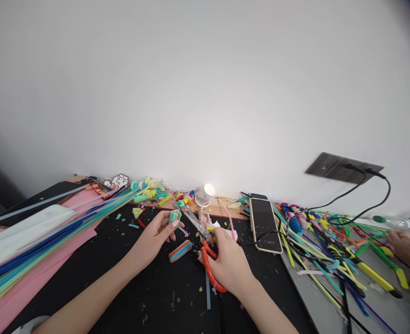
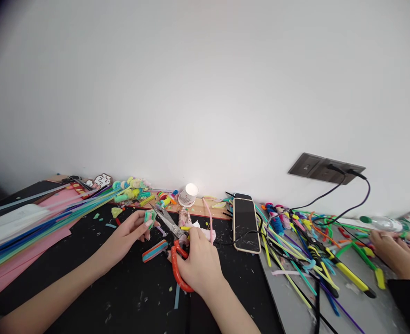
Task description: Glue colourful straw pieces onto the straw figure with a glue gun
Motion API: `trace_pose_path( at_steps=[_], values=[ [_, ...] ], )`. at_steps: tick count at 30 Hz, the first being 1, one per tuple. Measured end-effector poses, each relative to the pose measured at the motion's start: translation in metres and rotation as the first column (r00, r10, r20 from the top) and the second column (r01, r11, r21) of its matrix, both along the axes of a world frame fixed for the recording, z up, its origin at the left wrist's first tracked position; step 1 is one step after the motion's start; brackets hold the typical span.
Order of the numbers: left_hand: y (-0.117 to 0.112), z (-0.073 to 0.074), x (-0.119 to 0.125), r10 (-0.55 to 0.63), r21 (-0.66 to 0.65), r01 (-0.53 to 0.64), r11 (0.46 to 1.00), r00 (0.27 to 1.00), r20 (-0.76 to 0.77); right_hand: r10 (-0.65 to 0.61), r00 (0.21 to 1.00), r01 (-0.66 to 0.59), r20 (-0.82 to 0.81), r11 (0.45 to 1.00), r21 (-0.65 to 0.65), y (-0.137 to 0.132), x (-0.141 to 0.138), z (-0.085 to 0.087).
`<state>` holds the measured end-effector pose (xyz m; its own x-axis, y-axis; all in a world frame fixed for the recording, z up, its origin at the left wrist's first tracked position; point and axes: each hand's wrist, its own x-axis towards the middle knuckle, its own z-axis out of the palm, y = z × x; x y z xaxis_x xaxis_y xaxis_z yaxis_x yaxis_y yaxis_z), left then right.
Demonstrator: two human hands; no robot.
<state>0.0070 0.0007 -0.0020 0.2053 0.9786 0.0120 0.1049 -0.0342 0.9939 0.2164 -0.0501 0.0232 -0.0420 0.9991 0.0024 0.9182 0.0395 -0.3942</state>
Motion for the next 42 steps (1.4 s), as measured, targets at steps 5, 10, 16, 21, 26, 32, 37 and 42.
trace_pose_path(
  at_steps=[5, 10, 16, 21, 26, 32, 37, 42],
  values=[
    [-0.003, 0.008, 0.002, 0.016, -0.055, -0.015, 0.998, 1.000, 0.009, -0.001, 1.000, 0.001, -0.001, 1.000, -0.005, 0.000, 0.000, 0.000],
    [-0.004, 0.004, 0.002, 0.066, -0.088, -0.065, 0.994, 0.998, 0.012, 0.002, 1.000, -0.002, 0.011, 1.000, -0.013, 0.000, 0.000, 0.000],
    [-0.001, -0.003, -0.003, 0.055, -0.080, -0.055, 0.995, 0.998, 0.003, 0.001, 1.000, -0.001, 0.013, 1.000, -0.011, 0.002, 0.001, -0.001],
    [0.000, 0.000, -0.004, 0.013, -0.039, -0.017, 0.999, 0.994, -0.109, 0.000, 1.000, 0.000, 0.001, 1.000, -0.010, 0.003, 0.001, -0.001],
    [0.001, 0.000, -0.004, -0.029, 0.051, 0.039, 0.998, 0.984, -0.178, 0.006, 1.000, -0.006, 0.016, 1.000, 0.003, 0.003, 0.001, -0.002],
    [-0.003, 0.003, -0.004, 0.001, 0.067, 0.013, 0.998, 0.978, -0.209, 0.009, 1.000, -0.009, 0.016, 1.000, -0.008, 0.003, 0.002, -0.003],
    [-0.004, -0.002, -0.003, -0.049, 0.041, 0.054, 0.998, 0.993, -0.104, 0.009, 1.000, -0.008, 0.020, 1.000, -0.016, 0.004, 0.002, -0.003],
    [-0.004, -0.001, -0.004, -0.016, 0.017, 0.018, 1.000, 0.991, -0.129, 0.009, 1.000, -0.008, 0.016, 1.000, -0.017, 0.003, 0.001, -0.002]
  ],
)
